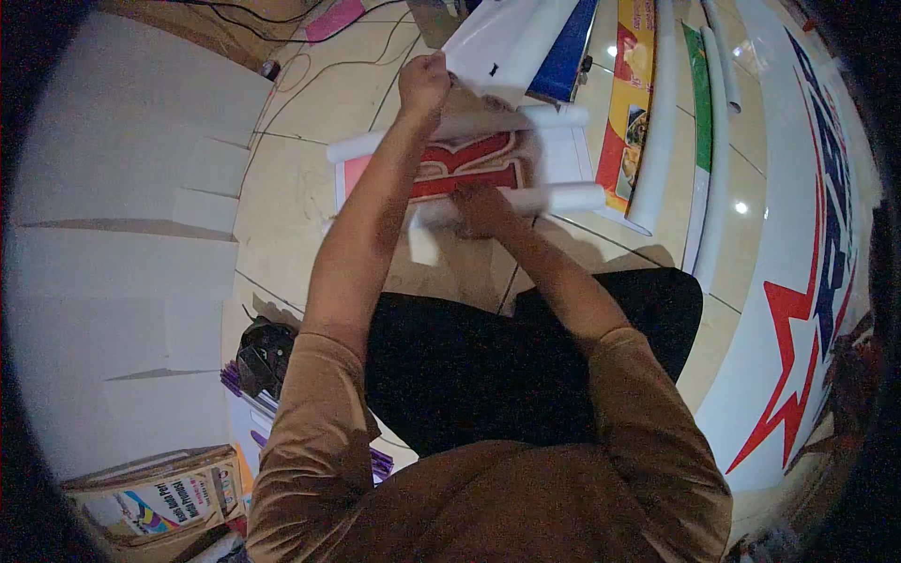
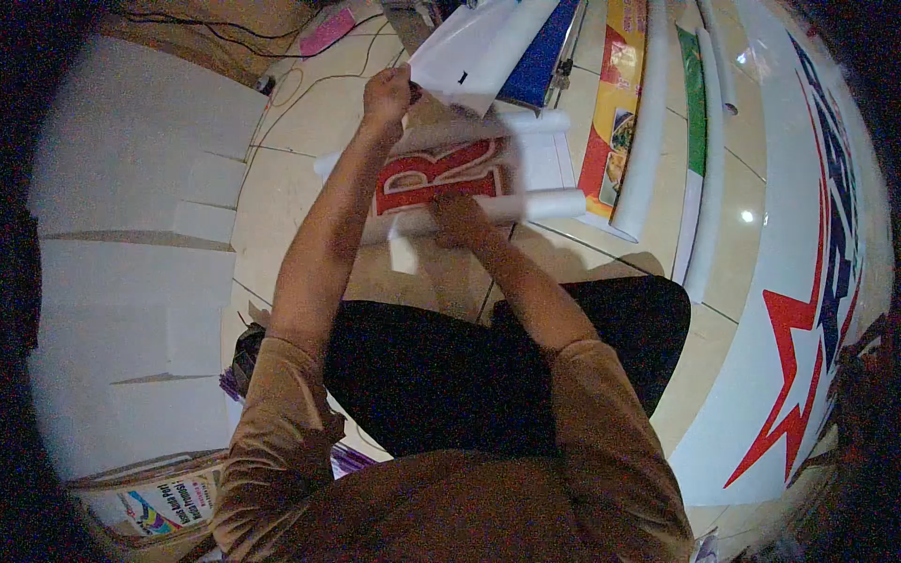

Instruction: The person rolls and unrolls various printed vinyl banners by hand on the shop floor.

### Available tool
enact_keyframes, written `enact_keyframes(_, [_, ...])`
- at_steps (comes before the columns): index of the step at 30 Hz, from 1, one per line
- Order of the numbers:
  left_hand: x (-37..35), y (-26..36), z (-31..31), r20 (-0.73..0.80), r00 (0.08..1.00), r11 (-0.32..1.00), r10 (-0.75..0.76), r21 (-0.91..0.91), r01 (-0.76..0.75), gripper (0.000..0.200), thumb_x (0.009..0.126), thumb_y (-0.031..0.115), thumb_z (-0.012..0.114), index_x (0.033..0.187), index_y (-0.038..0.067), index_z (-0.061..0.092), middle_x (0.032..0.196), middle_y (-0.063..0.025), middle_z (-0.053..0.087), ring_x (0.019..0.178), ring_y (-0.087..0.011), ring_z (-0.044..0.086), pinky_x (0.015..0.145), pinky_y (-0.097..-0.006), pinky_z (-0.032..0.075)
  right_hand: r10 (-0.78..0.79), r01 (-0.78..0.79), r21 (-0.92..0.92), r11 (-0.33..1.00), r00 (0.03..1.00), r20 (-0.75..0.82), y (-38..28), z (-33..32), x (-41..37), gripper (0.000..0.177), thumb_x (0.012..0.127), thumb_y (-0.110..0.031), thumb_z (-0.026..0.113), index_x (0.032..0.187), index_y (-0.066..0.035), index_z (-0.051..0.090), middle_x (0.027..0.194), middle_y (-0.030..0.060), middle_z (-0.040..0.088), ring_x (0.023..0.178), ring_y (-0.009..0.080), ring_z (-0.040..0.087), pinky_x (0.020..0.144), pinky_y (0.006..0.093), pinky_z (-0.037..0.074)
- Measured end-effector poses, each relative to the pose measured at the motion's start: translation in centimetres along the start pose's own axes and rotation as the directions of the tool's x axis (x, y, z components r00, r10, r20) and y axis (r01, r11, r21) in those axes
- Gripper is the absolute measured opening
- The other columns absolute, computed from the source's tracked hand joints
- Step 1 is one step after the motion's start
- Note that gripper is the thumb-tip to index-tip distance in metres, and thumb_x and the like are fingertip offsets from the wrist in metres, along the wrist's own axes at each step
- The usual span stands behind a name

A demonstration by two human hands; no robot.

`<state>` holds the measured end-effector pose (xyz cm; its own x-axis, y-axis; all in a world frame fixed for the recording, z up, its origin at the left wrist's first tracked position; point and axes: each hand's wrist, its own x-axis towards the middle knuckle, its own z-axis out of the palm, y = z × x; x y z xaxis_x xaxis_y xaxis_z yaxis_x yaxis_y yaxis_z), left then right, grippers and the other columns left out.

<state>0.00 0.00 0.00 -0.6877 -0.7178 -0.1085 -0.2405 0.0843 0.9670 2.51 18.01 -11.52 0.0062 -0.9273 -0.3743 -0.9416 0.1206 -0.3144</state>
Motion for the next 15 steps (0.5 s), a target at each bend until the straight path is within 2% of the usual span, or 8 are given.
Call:
enact_keyframes(2, [-0.7,-0.4,1.1,-0.136,0.990,0.959,-0.031,-0.283,-0.009,0.037,0.089,0.032,0.061,0.102,-0.002,0.055,0.093,-0.0123,0.063,0.080,-0.0238,0.063,0.071,-0.0350,0.053,-0.035,0.034,-0.005,0.999,0.995,-0.092,-0.2,2.7,1.0,0.081,0.071,-0.047,0.068,0.132,-0.002,0.041,0.125,0.0192,0.052,0.120,0.0367,0.047,0.102,0.0446,0.038])
enact_keyframes(3, [-1.4,1.0,3.2,-0.141,0.990,0.944,-0.004,-0.326,-0.043,0.037,0.089,0.032,0.061,0.102,-0.002,0.055,0.093,-0.0123,0.063,0.080,-0.0238,0.063,0.071,-0.0350,0.053,-0.043,0.042,-0.010,0.999,0.969,-0.245,0.3,2.5,-1.6,0.064,0.072,-0.038,0.067,0.122,-0.002,0.048,0.117,0.0197,0.056,0.112,0.0353,0.053,0.095,0.0461,0.043])
enact_keyframes(4, [-2.4,1.4,4.1,-0.200,0.975,0.846,-0.096,-0.532,-0.026,0.034,0.089,0.030,0.061,0.101,-0.001,0.054,0.091,-0.0114,0.061,0.076,-0.0217,0.062,0.063,-0.0338,0.051,-0.062,0.083,0.035,0.996,0.916,-0.395,-1.6,3.5,-3.3,0.048,0.073,-0.029,0.067,0.111,-0.002,0.055,0.108,0.0203,0.060,0.103,0.0339,0.058,0.087,0.0476,0.048])
enact_keyframes(5, [-3.0,1.5,4.5,-0.238,0.950,0.702,-0.201,-0.711,-0.030,0.032,0.090,0.028,0.061,0.100,-0.001,0.052,0.089,-0.0104,0.060,0.072,-0.0195,0.060,0.055,-0.0327,0.048,-0.069,0.091,0.038,0.995,0.916,-0.394,-3.3,4.6,-4.7,0.048,0.073,-0.029,0.067,0.111,-0.002,0.055,0.108,0.0203,0.060,0.103,0.0339,0.058,0.087,0.0476,0.048])
enact_keyframes(7, [-3.1,-0.5,4.8,-0.182,0.962,0.706,-0.205,-0.708,0.017,0.036,0.089,0.031,0.062,0.101,-0.001,0.052,0.092,-0.0111,0.059,0.074,-0.0209,0.060,0.056,-0.0334,0.049,-0.061,0.167,0.257,0.952,0.925,-0.374,-5.1,6.4,-7.2,0.043,0.076,-0.025,0.064,0.111,-0.002,0.055,0.109,0.0204,0.060,0.102,0.0348,0.059,0.086,0.0483,0.048])
enact_keyframes(9, [-3.3,-1.8,4.8,-0.125,0.972,0.714,-0.198,-0.698,0.056,0.040,0.088,0.035,0.063,0.103,0.000,0.051,0.096,-0.0118,0.059,0.076,-0.0223,0.060,0.057,-0.0341,0.049,-0.140,0.203,0.180,0.962,0.939,-0.314,-4.2,6.3,-6.4,0.050,0.075,-0.027,0.065,0.118,-0.004,0.052,0.114,0.0199,0.058,0.108,0.0353,0.055,0.090,0.0476,0.046])
enact_keyframes(11, [-4.0,-2.0,4.8,-0.098,0.927,0.803,-0.362,-0.538,0.257,0.045,0.084,0.041,0.066,0.103,0.002,0.051,0.098,-0.0123,0.058,0.082,-0.0242,0.059,0.059,-0.0338,0.050,-0.210,0.242,0.104,0.965,0.945,-0.249,-2.8,5.1,-5.0,0.058,0.075,-0.029,0.066,0.126,-0.007,0.048,0.120,0.0194,0.055,0.113,0.0358,0.052,0.094,0.0469,0.044])
enact_keyframes(15, [-3.1,-3.2,4.6,-0.226,0.918,0.797,-0.325,-0.588,0.138,0.045,0.091,0.040,0.056,0.112,0.000,0.053,0.094,-0.0117,0.059,0.080,-0.0249,0.057,0.066,-0.0381,0.049,-0.058,0.148,0.218,0.965,0.926,-0.372,0.1,-0.8,-0.9,0.047,0.074,-0.025,0.067,0.111,0.000,0.057,0.104,0.0213,0.061,0.100,0.0361,0.058,0.089,0.0476,0.046])
